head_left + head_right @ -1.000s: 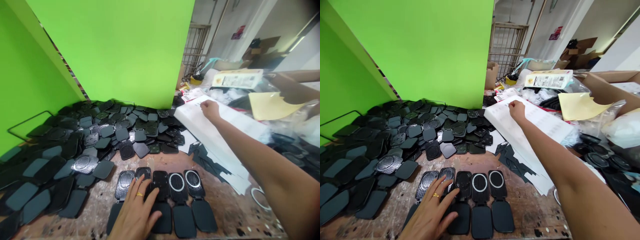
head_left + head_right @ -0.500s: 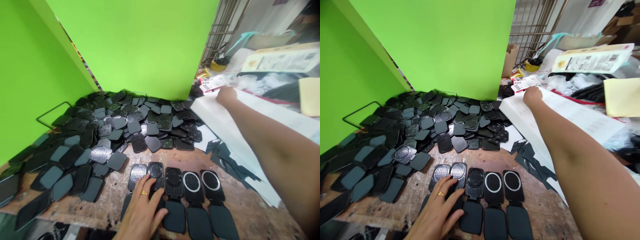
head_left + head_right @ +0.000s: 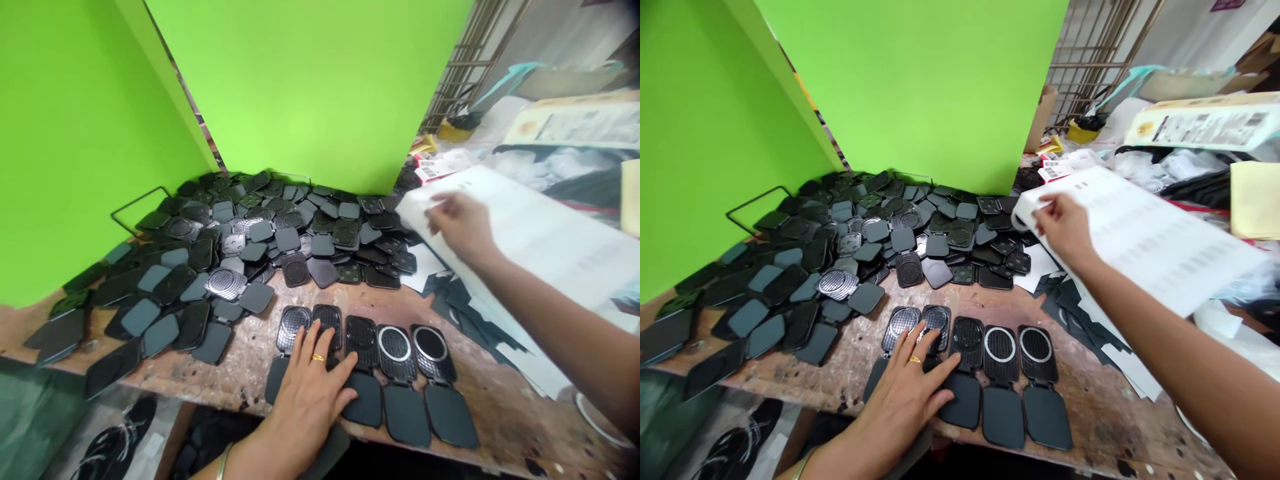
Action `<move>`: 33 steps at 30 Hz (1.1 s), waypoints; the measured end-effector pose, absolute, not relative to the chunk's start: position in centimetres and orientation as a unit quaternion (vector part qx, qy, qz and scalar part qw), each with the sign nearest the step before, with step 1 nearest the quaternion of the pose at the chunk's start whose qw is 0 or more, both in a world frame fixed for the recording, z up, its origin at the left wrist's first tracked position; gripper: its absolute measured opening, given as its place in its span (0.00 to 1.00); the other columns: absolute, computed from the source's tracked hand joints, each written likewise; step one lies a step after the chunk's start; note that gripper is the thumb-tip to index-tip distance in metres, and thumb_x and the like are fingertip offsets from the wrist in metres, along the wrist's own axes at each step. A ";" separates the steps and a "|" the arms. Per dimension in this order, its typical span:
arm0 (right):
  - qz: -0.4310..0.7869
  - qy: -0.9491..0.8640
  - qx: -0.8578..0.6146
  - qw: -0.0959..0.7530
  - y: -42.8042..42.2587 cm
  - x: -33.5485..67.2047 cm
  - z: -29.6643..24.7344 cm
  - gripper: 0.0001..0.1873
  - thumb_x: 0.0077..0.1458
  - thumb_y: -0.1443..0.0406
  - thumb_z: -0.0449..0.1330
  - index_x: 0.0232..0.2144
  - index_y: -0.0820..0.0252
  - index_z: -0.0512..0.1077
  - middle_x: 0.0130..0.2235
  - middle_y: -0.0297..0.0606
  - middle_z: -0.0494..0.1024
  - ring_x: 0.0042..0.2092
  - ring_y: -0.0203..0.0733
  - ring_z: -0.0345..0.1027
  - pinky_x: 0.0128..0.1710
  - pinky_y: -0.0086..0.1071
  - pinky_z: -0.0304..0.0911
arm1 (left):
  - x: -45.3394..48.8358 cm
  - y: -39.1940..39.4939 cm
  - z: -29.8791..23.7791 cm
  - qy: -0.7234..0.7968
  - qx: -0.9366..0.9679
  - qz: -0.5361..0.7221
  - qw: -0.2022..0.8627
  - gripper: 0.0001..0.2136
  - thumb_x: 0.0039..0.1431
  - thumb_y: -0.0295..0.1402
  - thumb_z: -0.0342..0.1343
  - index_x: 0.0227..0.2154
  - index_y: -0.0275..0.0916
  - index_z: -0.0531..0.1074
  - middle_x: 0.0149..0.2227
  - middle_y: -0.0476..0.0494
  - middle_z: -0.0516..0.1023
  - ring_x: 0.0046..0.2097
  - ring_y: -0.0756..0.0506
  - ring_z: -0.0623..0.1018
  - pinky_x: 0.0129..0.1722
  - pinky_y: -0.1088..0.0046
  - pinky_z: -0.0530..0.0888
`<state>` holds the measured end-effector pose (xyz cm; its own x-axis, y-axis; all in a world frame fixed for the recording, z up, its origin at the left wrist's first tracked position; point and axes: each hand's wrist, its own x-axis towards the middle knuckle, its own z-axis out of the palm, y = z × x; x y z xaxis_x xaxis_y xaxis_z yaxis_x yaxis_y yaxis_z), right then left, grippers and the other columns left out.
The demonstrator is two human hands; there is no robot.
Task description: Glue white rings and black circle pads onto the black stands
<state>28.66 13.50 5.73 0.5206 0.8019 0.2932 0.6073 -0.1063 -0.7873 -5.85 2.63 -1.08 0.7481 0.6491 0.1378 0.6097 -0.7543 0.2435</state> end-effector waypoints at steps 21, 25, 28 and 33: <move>0.229 -0.729 -0.595 0.250 4.4 16.4 -0.5 0.16 0.57 0.69 0.54 0.41 0.54 0.80 0.45 0.39 0.82 0.47 0.48 0.75 0.48 0.42 0.69 | -6.5 3.1 -0.6 0.329 0.935 0.097 0.087 0.21 0.59 0.40 0.61 0.56 0.50 0.71 0.60 0.33 0.64 0.66 0.26 0.58 0.60 0.38 0.61; 0.222 -0.749 -0.589 0.208 4.0 16.6 0.0 0.16 0.58 0.66 0.58 0.47 0.56 0.77 0.43 0.41 0.81 0.45 0.47 0.75 0.46 0.39 0.70 | -6.5 3.1 -0.6 0.326 0.937 0.097 0.084 0.23 0.58 0.36 0.62 0.56 0.50 0.70 0.61 0.34 0.64 0.66 0.27 0.58 0.60 0.38 0.62; 0.212 -0.775 -0.571 0.169 3.7 16.7 -0.3 0.21 0.53 0.62 0.65 0.50 0.57 0.76 0.45 0.45 0.78 0.46 0.50 0.73 0.46 0.40 0.69 | -6.5 3.0 -0.8 0.324 0.937 0.096 0.085 0.24 0.57 0.35 0.63 0.57 0.49 0.69 0.61 0.33 0.64 0.66 0.27 0.57 0.60 0.38 0.62; 0.191 -0.772 -0.588 0.146 3.8 16.5 -1.0 0.16 0.57 0.63 0.62 0.47 0.59 0.77 0.43 0.47 0.75 0.45 0.49 0.72 0.46 0.41 0.68 | -6.4 3.0 -0.9 0.322 0.939 0.089 0.078 0.26 0.54 0.33 0.66 0.57 0.49 0.69 0.61 0.33 0.64 0.66 0.26 0.57 0.59 0.37 0.63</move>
<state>16.50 3.81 -1.02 -0.2651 0.9642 0.0013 0.8526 0.2350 -0.4668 -6.44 3.02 -0.90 0.7771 0.6183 0.1178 0.5906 -0.7810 0.2031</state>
